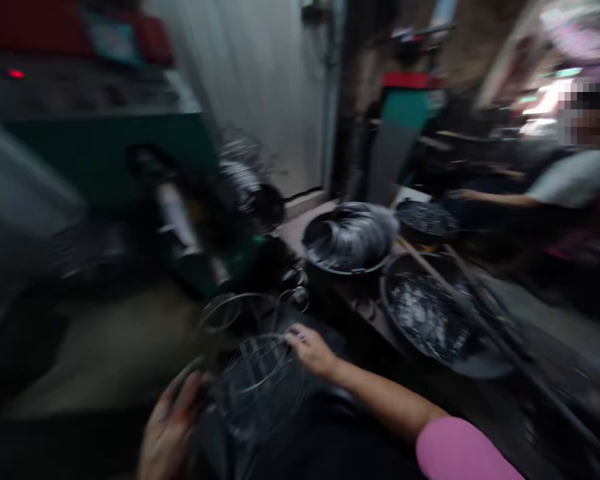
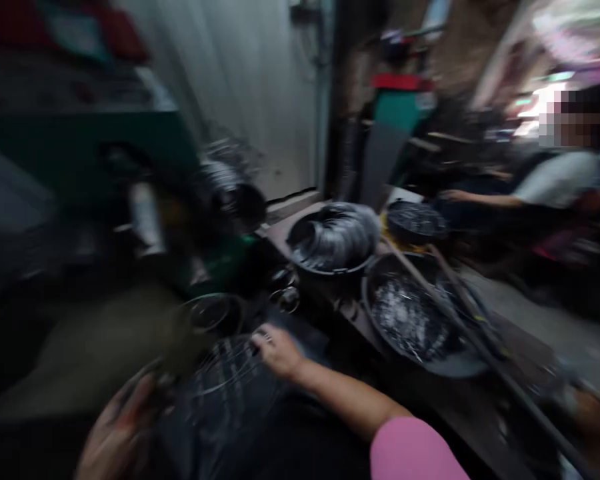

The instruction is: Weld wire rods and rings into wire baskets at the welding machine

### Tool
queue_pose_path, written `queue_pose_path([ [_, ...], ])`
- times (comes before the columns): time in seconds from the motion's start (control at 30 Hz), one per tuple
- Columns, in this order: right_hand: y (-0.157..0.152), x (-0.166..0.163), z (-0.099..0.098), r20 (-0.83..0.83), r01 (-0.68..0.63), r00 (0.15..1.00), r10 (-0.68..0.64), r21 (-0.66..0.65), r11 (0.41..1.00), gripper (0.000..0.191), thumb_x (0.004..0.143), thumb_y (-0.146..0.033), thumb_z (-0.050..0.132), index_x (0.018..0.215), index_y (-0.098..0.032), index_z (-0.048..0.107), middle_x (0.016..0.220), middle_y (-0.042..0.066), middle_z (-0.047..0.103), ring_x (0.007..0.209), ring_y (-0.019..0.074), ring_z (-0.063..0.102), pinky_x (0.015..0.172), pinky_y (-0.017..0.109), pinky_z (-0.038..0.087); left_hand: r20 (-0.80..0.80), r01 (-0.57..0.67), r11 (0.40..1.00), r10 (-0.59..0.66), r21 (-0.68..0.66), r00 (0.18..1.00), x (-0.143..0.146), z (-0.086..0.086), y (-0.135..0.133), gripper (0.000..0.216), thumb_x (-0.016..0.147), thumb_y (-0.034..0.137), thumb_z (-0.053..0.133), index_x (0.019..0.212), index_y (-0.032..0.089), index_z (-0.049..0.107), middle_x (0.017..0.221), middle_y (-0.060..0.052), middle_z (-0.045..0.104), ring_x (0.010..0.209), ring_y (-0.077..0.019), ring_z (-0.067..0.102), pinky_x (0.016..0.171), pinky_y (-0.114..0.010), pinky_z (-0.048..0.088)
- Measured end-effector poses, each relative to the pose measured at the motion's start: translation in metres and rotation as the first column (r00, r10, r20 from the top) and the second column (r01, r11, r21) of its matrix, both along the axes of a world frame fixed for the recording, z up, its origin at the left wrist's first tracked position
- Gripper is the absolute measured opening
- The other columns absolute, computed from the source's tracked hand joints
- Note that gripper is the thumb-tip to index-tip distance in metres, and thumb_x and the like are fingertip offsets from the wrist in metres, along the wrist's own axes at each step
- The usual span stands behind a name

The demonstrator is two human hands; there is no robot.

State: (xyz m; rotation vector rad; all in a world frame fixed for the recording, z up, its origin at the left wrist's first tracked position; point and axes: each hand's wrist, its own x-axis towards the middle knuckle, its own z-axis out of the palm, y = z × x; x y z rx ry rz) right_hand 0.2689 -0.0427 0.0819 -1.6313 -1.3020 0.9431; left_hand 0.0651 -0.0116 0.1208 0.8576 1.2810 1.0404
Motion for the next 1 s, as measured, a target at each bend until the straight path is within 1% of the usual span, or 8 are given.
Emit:
queue_pose_path([
  [0.07,0.009,0.007,-0.004,-0.020,-0.067,0.997,0.069,0.072,0.995,0.028,0.087,-0.035,0.039,0.087,-0.018,0.062,0.082,0.002,0.064,0.080,0.0150,0.058,0.075,0.025,0.045,-0.003,-0.079,0.997,0.079,-0.017,0.997,-0.011,0.001,-0.008,0.054,0.062,0.047,0.074,0.105,0.017,0.061,0.071,0.000,0.063,0.056,-0.0097,0.056,0.047,-0.018,0.045],
  [0.17,0.019,0.011,-0.014,0.013,-0.149,0.989,0.148,0.103,0.984,0.032,0.086,-0.035,0.039,0.099,-0.017,0.063,0.095,0.006,0.067,0.093,0.0190,0.060,0.085,0.030,0.045,0.046,-0.046,0.998,0.049,-0.052,0.998,-0.015,-0.008,-0.008,0.063,0.061,0.047,0.073,0.113,0.014,0.057,0.066,0.001,0.061,0.053,-0.0092,0.055,0.048,-0.018,0.044],
  [0.27,0.020,0.010,-0.024,0.101,-0.179,0.980,0.170,0.091,0.980,0.037,0.085,-0.033,0.042,0.111,-0.015,0.060,0.104,0.009,0.067,0.098,0.0221,0.061,0.088,0.034,0.046,0.031,0.022,0.998,-0.020,-0.054,0.999,-0.019,-0.029,-0.005,0.066,0.066,0.045,0.070,0.121,0.013,0.052,0.085,-0.006,0.068,0.077,-0.0180,0.064,0.073,-0.030,0.051],
  [0.33,0.019,0.008,-0.030,0.159,-0.178,0.973,0.165,0.075,0.981,0.038,0.084,-0.030,0.043,0.117,-0.016,0.057,0.104,0.009,0.067,0.097,0.0222,0.062,0.086,0.035,0.047,-0.097,0.054,0.999,-0.054,-0.002,0.994,-0.023,-0.046,-0.004,0.064,0.068,0.045,0.067,0.120,0.010,0.053,0.107,-0.013,0.065,0.100,-0.0242,0.060,0.092,-0.037,0.044],
  [0.4,0.018,0.007,-0.035,0.218,-0.179,0.962,0.164,0.050,0.983,0.038,0.084,-0.026,0.043,0.118,-0.017,0.056,0.103,0.009,0.068,0.095,0.0221,0.063,0.085,0.034,0.048,-0.257,0.078,0.996,-0.065,0.037,0.964,-0.027,-0.061,-0.003,0.061,0.068,0.045,0.066,0.116,0.008,0.057,0.118,-0.016,0.060,0.111,-0.0278,0.055,0.100,-0.040,0.037],
  [0.5,0.017,0.006,-0.039,0.300,-0.187,0.938,0.176,0.011,0.982,0.038,0.082,-0.021,0.045,0.118,-0.019,0.057,0.106,0.008,0.067,0.099,0.0233,0.062,0.086,0.035,0.048,-0.377,0.115,0.992,-0.089,0.047,0.922,-0.031,-0.072,-0.001,0.054,0.069,0.044,0.064,0.111,0.009,0.061,0.119,-0.015,0.060,0.115,-0.0297,0.052,0.102,-0.041,0.034],
  [0.67,0.013,0.007,-0.039,0.343,-0.190,0.921,0.182,-0.012,0.982,0.038,0.082,-0.019,0.045,0.117,-0.018,0.058,0.112,0.010,0.065,0.103,0.0252,0.061,0.089,0.037,0.047,-0.407,0.182,0.981,-0.141,0.062,0.903,-0.029,-0.078,-0.003,0.050,0.072,0.044,0.060,0.113,0.015,0.061,0.121,-0.010,0.060,0.119,-0.0287,0.049,0.105,-0.041,0.032],
  [1.0,0.006,0.013,-0.043,0.171,-0.218,0.963,0.208,0.039,0.975,0.037,0.084,-0.031,0.045,0.115,-0.016,0.058,0.108,0.010,0.067,0.099,0.0233,0.063,0.087,0.038,0.048,-0.510,0.322,0.946,-0.267,0.022,0.818,-0.037,-0.092,-0.011,0.064,0.078,0.052,0.045,0.129,0.014,0.047,0.137,-0.007,0.043,0.129,-0.0226,0.036,0.110,-0.036,0.024],
])
